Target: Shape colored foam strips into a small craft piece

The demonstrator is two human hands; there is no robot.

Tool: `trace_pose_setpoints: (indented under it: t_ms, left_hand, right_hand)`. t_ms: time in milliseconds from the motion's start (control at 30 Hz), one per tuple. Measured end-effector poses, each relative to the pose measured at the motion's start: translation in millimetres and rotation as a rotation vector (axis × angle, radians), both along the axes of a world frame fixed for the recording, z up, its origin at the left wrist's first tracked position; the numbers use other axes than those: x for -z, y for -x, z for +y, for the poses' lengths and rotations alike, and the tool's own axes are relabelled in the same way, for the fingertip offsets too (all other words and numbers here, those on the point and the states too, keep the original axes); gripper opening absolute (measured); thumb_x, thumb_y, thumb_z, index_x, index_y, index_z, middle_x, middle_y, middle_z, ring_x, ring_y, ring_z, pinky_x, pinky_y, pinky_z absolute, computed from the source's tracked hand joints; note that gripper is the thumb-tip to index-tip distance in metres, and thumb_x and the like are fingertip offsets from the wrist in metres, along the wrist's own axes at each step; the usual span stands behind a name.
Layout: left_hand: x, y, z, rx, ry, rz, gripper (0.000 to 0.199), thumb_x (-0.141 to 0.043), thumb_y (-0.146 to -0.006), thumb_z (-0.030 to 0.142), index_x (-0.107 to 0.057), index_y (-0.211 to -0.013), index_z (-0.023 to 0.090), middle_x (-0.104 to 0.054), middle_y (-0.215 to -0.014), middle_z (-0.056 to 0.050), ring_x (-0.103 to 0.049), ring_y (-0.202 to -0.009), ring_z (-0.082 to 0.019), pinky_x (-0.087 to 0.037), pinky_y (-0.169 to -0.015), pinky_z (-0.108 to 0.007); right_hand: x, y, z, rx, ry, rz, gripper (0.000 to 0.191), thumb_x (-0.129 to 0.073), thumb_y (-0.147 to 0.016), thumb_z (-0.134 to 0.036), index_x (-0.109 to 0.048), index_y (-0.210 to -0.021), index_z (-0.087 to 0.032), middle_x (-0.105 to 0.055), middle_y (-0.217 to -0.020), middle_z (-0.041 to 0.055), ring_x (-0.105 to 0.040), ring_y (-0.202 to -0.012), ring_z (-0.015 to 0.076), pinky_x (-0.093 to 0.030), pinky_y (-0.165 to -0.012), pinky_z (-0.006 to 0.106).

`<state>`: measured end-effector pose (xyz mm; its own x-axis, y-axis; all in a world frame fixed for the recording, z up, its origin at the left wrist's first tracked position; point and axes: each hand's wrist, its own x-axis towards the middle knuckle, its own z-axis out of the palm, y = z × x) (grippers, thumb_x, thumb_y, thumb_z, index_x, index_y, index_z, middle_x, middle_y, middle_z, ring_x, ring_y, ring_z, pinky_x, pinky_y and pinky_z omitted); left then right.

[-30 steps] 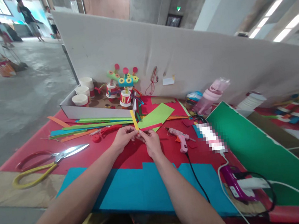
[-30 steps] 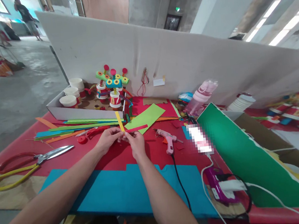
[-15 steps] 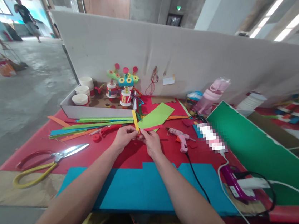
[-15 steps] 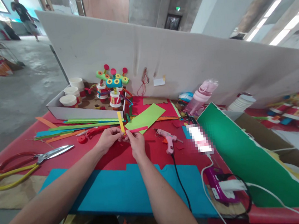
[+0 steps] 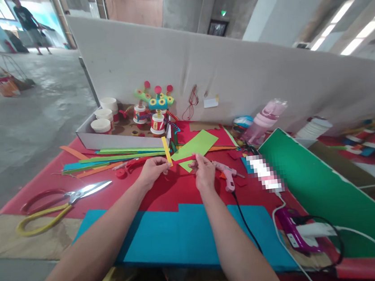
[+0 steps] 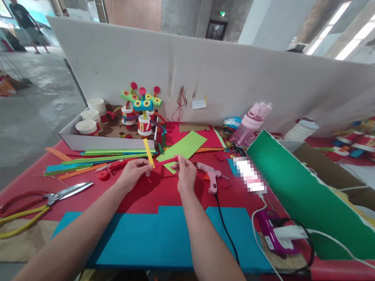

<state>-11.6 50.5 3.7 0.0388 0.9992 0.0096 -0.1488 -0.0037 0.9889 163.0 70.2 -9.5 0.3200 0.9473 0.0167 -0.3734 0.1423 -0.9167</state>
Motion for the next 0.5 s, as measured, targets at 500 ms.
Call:
trace_pose_setpoints:
  t_ms: [500]
  left_hand:
    - [7.1, -2, 3, 0.014, 0.023, -0.108, 0.028, -0.08, -0.059, 0.035, -0.064, -0.065, 0.013, -0.059, -0.054, 0.0, -0.049, -0.048, -0.008, -0.038, -0.05, -0.022]
  right_hand:
    - [3.9, 39, -20, -0.371, 0.058, -0.006, 0.027, -0.076, -0.064, -0.036, -0.06, -0.074, -0.017, -0.061, -0.059, -0.0041, -0.057, -0.053, 0.0099, -0.051, -0.058, 0.023]
